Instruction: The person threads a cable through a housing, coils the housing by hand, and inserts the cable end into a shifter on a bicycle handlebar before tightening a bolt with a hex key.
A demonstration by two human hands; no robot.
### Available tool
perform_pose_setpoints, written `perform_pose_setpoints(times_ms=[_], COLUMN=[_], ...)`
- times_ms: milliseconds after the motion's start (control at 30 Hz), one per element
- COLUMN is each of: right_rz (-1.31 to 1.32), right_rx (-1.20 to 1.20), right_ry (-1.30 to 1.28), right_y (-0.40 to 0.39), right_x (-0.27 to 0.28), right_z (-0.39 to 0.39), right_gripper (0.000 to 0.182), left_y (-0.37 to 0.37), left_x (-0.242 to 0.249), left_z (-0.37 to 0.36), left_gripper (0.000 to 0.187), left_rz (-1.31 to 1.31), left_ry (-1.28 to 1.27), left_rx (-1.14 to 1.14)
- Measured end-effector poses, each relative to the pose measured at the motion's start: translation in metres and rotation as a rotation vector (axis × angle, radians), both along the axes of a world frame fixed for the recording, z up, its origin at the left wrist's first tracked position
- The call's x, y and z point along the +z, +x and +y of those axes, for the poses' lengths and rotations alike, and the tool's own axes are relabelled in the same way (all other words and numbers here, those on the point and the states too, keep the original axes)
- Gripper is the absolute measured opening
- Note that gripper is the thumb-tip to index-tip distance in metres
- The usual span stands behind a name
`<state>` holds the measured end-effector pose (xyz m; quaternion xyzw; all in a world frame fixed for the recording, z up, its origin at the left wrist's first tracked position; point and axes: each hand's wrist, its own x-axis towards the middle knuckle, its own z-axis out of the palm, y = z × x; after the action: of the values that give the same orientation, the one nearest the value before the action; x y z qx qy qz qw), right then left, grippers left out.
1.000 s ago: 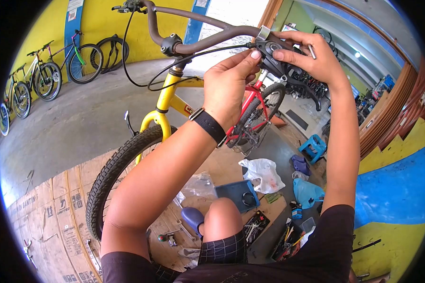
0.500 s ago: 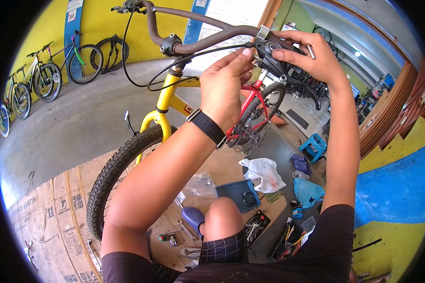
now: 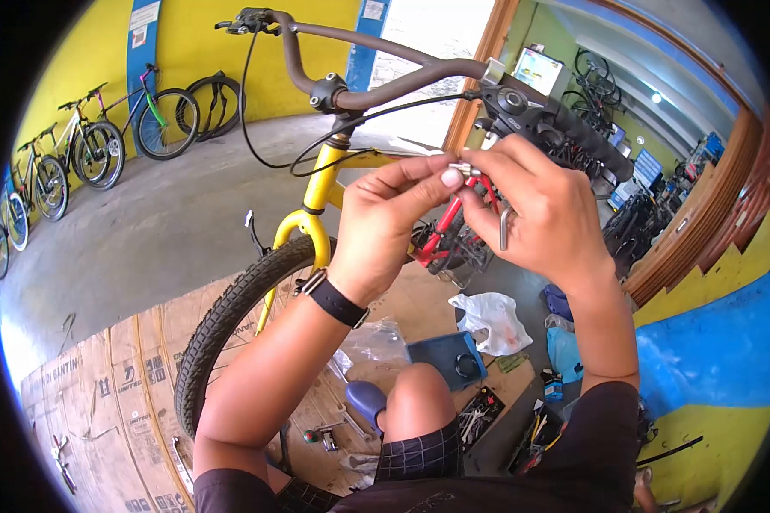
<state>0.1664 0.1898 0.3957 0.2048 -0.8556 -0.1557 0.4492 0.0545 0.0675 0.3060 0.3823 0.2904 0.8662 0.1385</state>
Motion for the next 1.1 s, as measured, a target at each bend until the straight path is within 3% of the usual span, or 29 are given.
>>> perform_pose_setpoints(times_ms=[367,500,733,833,933,1033,1100], right_rz=[-0.052,-0.086,-0.134,-0.142,-0.145,-0.147,-0.142], right_rx=[0.049,0.057,0.047,0.044,0.034,0.044,0.045], right_ry=[0.025,-0.003,0.003,0.02,0.017,0.008,0.013], right_y=[0.001,0.003,0.005,0.009,0.01,0.009,0.008], right_x=[0.003,0.002,0.001,0.001,0.0,0.0,-0.001], right_z=[-0.012,-0.017,-0.012,-0.014,-0.013,-0.011,-0.011], right_gripper=[0.019,0.018,0.018,0.018,0.018,0.019,0.02], left_y=[-0.007,-0.007,-0.003,-0.006,-0.004,-0.01,-0.009], left_x=[-0.002,0.002,0.006,0.016,0.006,-0.004,0.003], left_z=[-0.02,-0.013,-0.011,-0.025,-0.017,-0.013,-0.021], left_gripper=[0.022,0.036,0.035,0.039,0.035,0.032,0.03], left_rz=[0.36,0.45,0.438,0.494,0.427,0.479,0.412], left_ry=[-0.258,-0.307,-0.229,-0.579,-0.315,-0.319,-0.466], left_rx=[0.303,0.438,0.318,0.208,0.238,0.247,0.135])
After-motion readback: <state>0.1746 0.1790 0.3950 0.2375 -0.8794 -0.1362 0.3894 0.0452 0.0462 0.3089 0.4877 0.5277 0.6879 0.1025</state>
